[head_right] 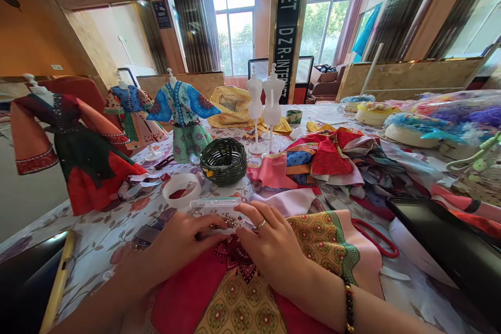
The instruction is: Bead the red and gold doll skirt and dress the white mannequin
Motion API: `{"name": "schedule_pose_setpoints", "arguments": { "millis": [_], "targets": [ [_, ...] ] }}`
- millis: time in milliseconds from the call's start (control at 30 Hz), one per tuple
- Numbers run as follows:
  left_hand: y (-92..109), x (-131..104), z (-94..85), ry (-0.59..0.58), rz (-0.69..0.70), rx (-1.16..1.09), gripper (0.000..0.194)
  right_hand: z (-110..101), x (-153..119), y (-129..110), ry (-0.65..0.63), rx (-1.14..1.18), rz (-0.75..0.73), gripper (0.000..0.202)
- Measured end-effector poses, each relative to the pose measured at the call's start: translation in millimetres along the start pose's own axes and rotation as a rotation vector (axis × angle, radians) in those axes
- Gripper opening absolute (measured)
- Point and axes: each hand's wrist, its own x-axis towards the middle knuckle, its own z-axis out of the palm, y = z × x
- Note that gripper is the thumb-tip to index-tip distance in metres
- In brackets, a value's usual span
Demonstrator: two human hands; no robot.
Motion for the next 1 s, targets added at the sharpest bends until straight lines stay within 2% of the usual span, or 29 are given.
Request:
{"name": "schedule_pose_setpoints", "arguments": {
  "millis": [200, 433, 867, 1000],
  "targets": [
    [-0.5, 0.6, 0.9, 0.003, -0.031, -0.103, 0.02, 0.4, 0.0, -0.6, -0.002, -0.002, 0.012, 0.015],
    [3.4, 2.3, -0.6, 0.015, -0.16, -0.304, 0.015, -0.6, -0.9, -1.9, 0.018, -0.007, 0.015, 0.016],
    [4.5, 4.5, -1.8, -0.09, -0.338, -0.734, 0.024, -1.3, 1.3, -2.8, 0.053, 0.007, 0.015, 0.015],
    [7.4, 4.9, -4.2, -0.063, -0.377, -0.856, 0.024, -2.4, 3.3, -3.5, 0.053, 0.012, 0.016, 0.015]
  ]
}}
